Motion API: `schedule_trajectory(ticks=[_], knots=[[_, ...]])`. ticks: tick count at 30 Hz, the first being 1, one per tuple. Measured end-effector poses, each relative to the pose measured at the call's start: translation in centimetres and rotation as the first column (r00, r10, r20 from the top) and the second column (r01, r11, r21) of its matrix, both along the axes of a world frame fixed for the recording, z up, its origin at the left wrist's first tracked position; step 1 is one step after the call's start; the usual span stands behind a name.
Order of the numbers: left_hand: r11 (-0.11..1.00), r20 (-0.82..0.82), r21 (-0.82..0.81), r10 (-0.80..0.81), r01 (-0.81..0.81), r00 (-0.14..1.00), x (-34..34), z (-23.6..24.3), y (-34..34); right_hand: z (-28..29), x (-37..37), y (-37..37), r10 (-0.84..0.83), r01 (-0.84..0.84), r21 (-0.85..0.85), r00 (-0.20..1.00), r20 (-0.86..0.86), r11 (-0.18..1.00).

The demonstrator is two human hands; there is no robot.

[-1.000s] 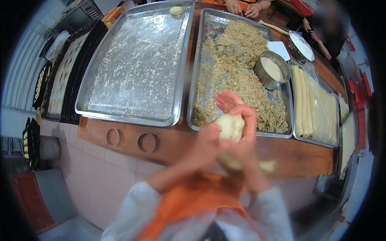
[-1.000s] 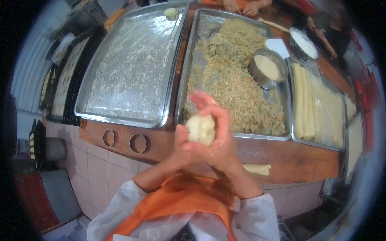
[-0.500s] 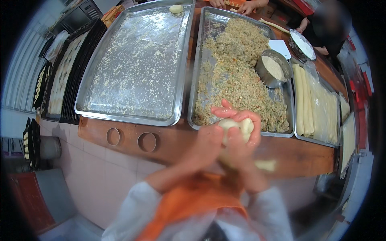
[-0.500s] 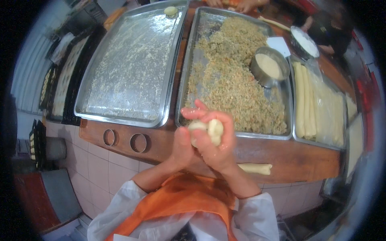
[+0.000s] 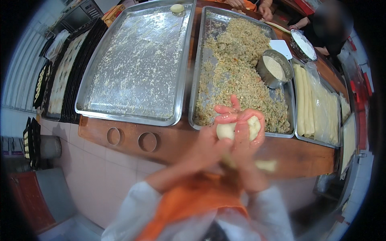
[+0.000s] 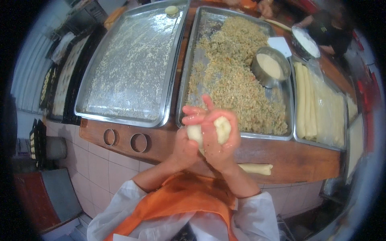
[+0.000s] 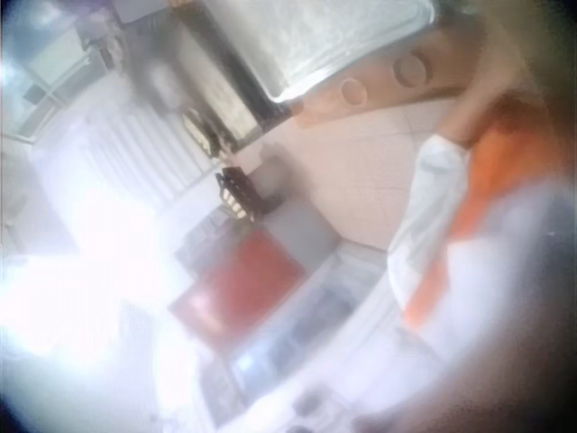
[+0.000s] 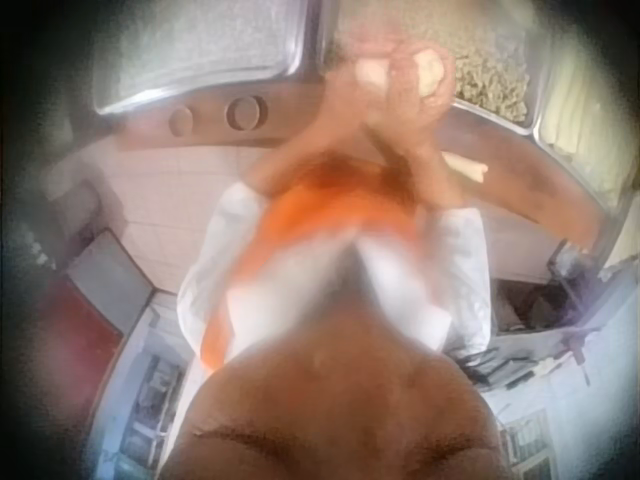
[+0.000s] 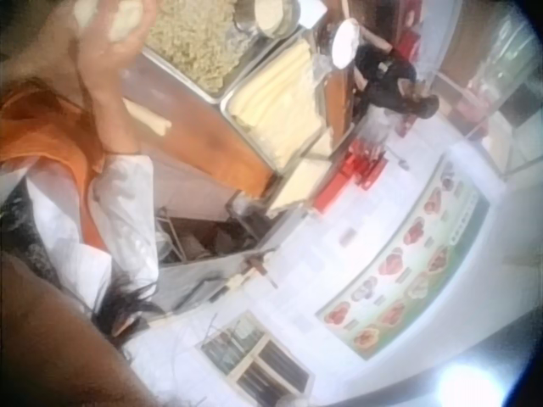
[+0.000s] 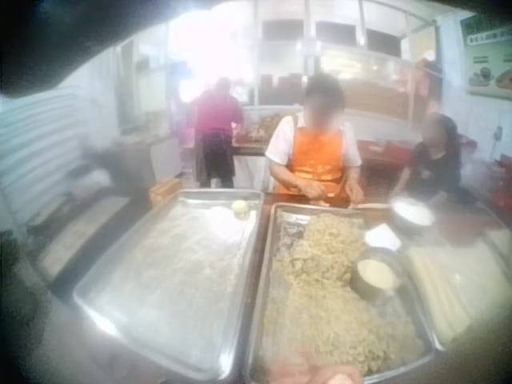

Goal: The person prepares dough by filling it with a mixture from a tray and shaping it into balls, which are then placed onto a baking sheet.

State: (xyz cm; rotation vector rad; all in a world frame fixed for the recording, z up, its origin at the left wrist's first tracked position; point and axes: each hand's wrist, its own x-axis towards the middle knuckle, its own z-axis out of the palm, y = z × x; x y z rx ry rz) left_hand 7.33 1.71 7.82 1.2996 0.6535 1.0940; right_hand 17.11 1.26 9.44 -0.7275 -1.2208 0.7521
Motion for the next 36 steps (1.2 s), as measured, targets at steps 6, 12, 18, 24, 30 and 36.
schedule_trajectory(ticks=[6,12,18,24,30,36], knots=[[0.941,0.047,-0.224,-0.249,0.253,0.967,-1.2,-0.8,0.8,0.7,-0.8,0.0,0.034,-0.042,-0.128,0.997,-0.071,0.991],[0.998,0.070,-0.065,0.001,0.004,0.998,0.2,-1.2,0.1,-0.2,0.1,0.5,0.040,-0.041,-0.057,0.999,-0.021,0.998],[0.997,-0.084,0.080,0.024,-0.017,0.996,0.0,-0.5,0.5,-0.8,0.6,0.5,0.123,-0.137,-0.082,0.980,-0.154,0.987],[0.927,0.002,-0.344,-0.157,0.148,0.988,-1.2,-2.3,0.4,0.2,-0.9,-0.4,0.050,-0.060,-0.186,0.997,-0.056,0.981],[0.993,-0.051,0.113,0.030,-0.024,0.998,0.1,-0.3,0.0,-2.7,2.4,0.2,0.309,-0.317,-0.070,0.945,-0.112,0.946],[0.913,-0.283,-0.369,-0.288,0.173,0.915,-2.4,-0.7,0.6,-0.2,-0.4,-0.6,0.097,-0.124,-0.300,0.990,-0.102,0.946]])
